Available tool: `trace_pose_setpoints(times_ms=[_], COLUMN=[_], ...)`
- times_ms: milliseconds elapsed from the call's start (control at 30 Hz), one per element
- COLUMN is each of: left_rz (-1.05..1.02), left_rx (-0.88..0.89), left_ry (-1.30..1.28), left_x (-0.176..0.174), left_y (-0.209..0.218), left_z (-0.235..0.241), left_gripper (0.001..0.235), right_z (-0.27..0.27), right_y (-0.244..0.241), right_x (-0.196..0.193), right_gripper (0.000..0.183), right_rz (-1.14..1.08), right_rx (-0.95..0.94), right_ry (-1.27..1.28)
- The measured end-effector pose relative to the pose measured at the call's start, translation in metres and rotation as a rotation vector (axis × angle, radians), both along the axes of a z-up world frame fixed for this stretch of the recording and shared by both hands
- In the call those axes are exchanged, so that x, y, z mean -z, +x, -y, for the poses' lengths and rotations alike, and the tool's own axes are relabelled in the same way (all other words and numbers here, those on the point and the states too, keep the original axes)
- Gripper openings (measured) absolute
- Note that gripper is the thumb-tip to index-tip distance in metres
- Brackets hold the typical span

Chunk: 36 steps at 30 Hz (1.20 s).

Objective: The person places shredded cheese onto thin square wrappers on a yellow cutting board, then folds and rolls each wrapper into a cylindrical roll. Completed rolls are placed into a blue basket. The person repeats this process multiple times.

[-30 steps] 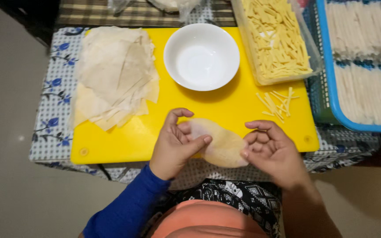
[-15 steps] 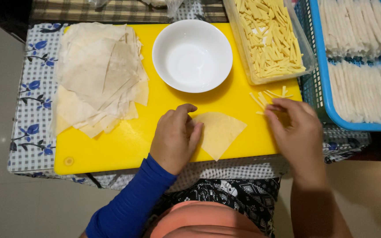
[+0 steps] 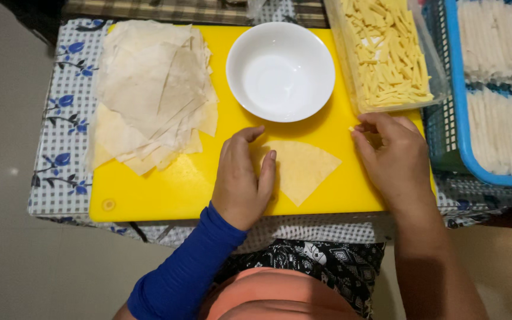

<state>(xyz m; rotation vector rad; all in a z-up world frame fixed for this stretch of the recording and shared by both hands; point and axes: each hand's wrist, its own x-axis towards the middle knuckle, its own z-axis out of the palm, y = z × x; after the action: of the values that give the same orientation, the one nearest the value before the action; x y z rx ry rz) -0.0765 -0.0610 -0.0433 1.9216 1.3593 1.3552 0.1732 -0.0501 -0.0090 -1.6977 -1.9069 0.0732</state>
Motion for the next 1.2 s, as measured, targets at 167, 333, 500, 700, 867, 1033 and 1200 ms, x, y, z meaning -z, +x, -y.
trace_pose_setpoints(times_ms=[167, 333, 500, 700, 867, 1033, 1200], left_rz=[0.093, 0.138, 0.165, 0.016, -0.182, -0.265, -0.286], left_rx=[0.014, 0.042, 0.056, 0.177, 0.353, 0.393, 0.420], left_ry=[-0.052, -0.063, -0.060, 0.012, 0.032, 0.079, 0.092], left_x=[0.001, 0.002, 0.002, -0.004, -0.016, -0.017, -0.013], left_y=[-0.005, -0.006, -0.005, -0.018, -0.025, -0.020, -0.019], left_z=[0.001, 0.000, 0.001, 0.008, 0.022, 0.021, 0.018], left_gripper=[0.038, 0.035, 0.033, 0.018, 0.011, 0.014, 0.019], right_z=[0.020, 0.044, 0.053, 0.061, 0.061, 0.060, 0.057], right_y=[-0.016, -0.049, -0.070, -0.054, -0.036, -0.043, -0.046], right_x=[0.005, 0.001, -0.007, -0.004, 0.000, 0.002, 0.010], right_gripper=[0.028, 0.029, 0.026, 0.021, 0.021, 0.036, 0.025], right_rz=[-0.297, -0.394, -0.296, -0.360, -0.183, -0.084, -0.076], right_rx=[-0.067, -0.189, -0.361, -0.216, -0.395, -0.403, -0.338], right_ry=[-0.051, -0.218, -0.234, -0.261, -0.174, -0.139, -0.108])
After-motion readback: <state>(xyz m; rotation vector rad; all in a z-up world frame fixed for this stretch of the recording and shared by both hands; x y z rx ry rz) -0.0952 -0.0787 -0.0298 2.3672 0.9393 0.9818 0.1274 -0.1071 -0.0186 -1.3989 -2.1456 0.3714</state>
